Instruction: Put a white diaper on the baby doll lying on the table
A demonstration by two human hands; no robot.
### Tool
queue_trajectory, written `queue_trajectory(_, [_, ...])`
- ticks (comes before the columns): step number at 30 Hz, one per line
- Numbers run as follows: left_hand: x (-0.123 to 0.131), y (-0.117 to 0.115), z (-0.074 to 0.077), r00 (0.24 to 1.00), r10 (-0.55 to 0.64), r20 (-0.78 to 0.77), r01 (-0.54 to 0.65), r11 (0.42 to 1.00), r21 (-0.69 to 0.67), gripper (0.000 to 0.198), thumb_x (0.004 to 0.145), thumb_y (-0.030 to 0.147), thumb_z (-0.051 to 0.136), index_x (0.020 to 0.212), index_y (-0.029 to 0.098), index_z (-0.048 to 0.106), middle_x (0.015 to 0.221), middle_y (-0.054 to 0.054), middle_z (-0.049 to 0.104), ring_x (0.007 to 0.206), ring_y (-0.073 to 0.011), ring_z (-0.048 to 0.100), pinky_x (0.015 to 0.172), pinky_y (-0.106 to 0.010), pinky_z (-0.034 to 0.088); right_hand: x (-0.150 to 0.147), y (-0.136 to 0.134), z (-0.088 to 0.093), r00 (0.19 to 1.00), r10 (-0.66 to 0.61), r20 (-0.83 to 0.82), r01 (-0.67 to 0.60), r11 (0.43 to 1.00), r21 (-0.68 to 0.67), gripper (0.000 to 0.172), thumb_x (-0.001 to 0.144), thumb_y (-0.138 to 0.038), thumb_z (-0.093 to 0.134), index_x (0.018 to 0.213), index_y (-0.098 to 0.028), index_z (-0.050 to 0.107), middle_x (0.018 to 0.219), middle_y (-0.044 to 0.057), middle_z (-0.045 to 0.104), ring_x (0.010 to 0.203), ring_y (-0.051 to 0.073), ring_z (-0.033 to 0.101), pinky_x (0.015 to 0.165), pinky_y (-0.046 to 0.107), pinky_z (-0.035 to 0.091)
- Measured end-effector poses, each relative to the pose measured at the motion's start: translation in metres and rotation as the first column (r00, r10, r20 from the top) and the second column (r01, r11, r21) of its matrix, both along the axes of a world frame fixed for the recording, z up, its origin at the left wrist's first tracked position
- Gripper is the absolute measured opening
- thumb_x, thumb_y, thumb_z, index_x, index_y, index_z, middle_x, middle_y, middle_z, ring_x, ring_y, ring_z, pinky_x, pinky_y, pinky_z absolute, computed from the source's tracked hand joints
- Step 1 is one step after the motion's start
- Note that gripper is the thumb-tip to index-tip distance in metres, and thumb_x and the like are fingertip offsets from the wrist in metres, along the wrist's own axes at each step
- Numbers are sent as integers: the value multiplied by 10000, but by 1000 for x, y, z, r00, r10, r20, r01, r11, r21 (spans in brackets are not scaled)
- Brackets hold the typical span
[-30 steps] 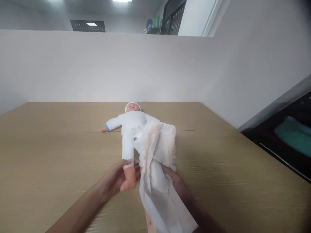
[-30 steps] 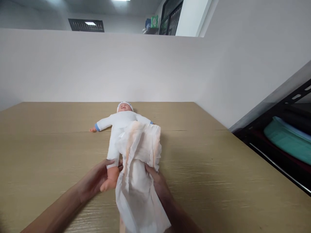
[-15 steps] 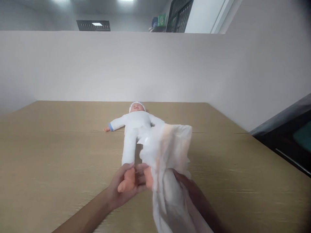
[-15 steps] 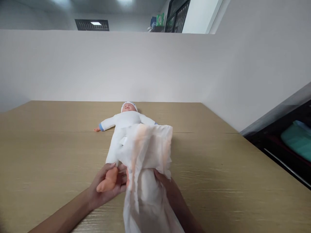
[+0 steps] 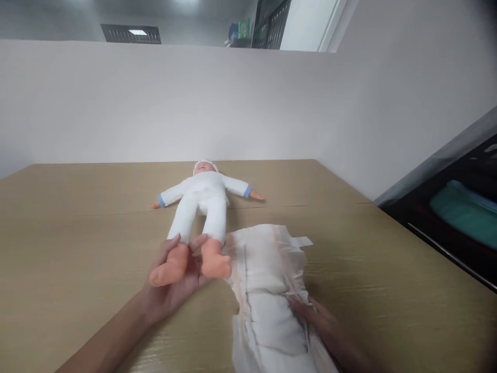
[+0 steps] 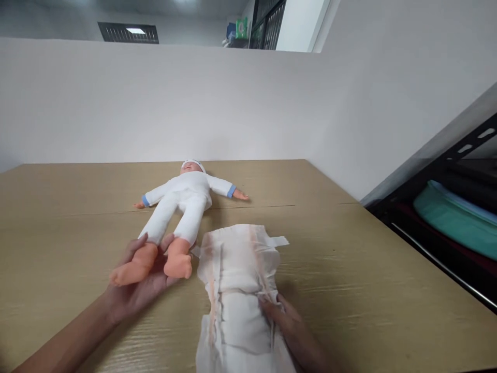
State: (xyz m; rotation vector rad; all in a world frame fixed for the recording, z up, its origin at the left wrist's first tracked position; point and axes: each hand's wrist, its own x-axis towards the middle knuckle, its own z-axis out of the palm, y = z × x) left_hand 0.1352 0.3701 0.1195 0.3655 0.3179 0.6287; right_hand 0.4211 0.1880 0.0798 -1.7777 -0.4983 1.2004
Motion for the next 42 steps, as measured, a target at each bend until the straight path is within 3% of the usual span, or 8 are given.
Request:
queue_trajectory(5, [4, 3, 11, 998, 57, -25, -55, 996, 70, 429, 1021, 548, 604, 1132, 175, 784, 1414, -113, 737, 1576, -374, 457, 1326, -503, 368, -2, 4, 7, 973, 93, 212, -77, 993, -85, 695, 730, -775, 742, 1134, -217, 830, 1334, 166, 798, 1304, 430, 716, 1118, 522, 575])
queue_trajectory(8, [7, 2, 12, 999, 43, -2, -42, 995, 90, 465, 1048, 550, 564, 1203, 161, 767, 1446, -127, 718, 1574, -373, 463, 1325, -529, 368, 13, -9, 8, 907, 153, 393, -104, 984, -143, 814, 730, -823, 696, 1319, -263, 752, 1250, 142, 828, 1116, 435, 786, 990, 557, 631])
queue_trajectory(12, [6, 4, 11, 1000, 18, -8, -17, 993, 117, 458, 1069, 541, 537, 1188, 164, 767, 1451, -131, 714, 1584, -377, 454, 1337, -546, 342, 9, -22, 11, 589, 79, 804, -179, 983, 35, 686, 864, -685, 688, 1447, -325, 658, 1350, 118, 779, 1099, 429, 775, 972, 603, 629])
queue_trajectory(16, [5, 8, 15, 1000, 14, 0, -14, 990, 138, 440, 1070, 540, 535, 1194, 181, 756, 1427, -113, 734, 1590, -351, 451, 1342, -505, 337, -17, 6, 11, 272, 169, 947, -663, 746, 57, 605, 1006, -413, 645, 1603, -405, 545, 1681, 16, 537, 1560, 382, 486, 1262, 599, 451])
queue_trajectory(22, [11, 11, 33, 998, 53, -15, -53, 999, 12, 380, 1015, 491, 619, 1202, 183, 740, 1419, -82, 741, 1526, -327, 543, 1284, -439, 434, -22, 69, -3, 62, 417, 907, -813, 548, -197, 634, 1028, -546, 652, 1628, -385, 525, 1792, 104, 346, 1669, 460, 230, 1290, 744, 287])
queue_trajectory(31, [18, 15, 48, 999, 38, 25, -39, 999, 19, 429, 1009, 498, 596, 1266, 168, 687, 1345, -133, 772, 1505, -338, 570, 1255, -438, 444, -43, 99, 8, -8, 394, 919, -910, 379, -171, 579, 1020, -533, 687, 1569, -380, 587, 1787, 98, 362, 1667, 444, 233, 1319, 721, 184])
queue_trajectory(39, [21, 16, 52, 992, -16, 128, 11, 999, 39, 404, 1037, 477, 578, 1242, 155, 712, 1309, -137, 789, 1437, -319, 638, 1234, -412, 475, -61, 105, 11, 174, 293, 940, -860, 510, 0, 564, 956, -424, 772, 1455, -220, 606, 1473, 147, 670, 1403, 379, 575, 1270, 620, 387])
queue_trajectory(42, [21, 18, 50, 983, -43, 179, 36, 999, 39, 388, 1043, 444, 582, 1224, 135, 732, 1313, -151, 786, 1443, -326, 631, 1220, -403, 486, -65, 103, 9, 195, 269, 943, -871, 489, 40, 536, 990, -357, 738, 1484, -229, 576, 1452, 126, 682, 1346, 347, 617, 1201, 578, 487])
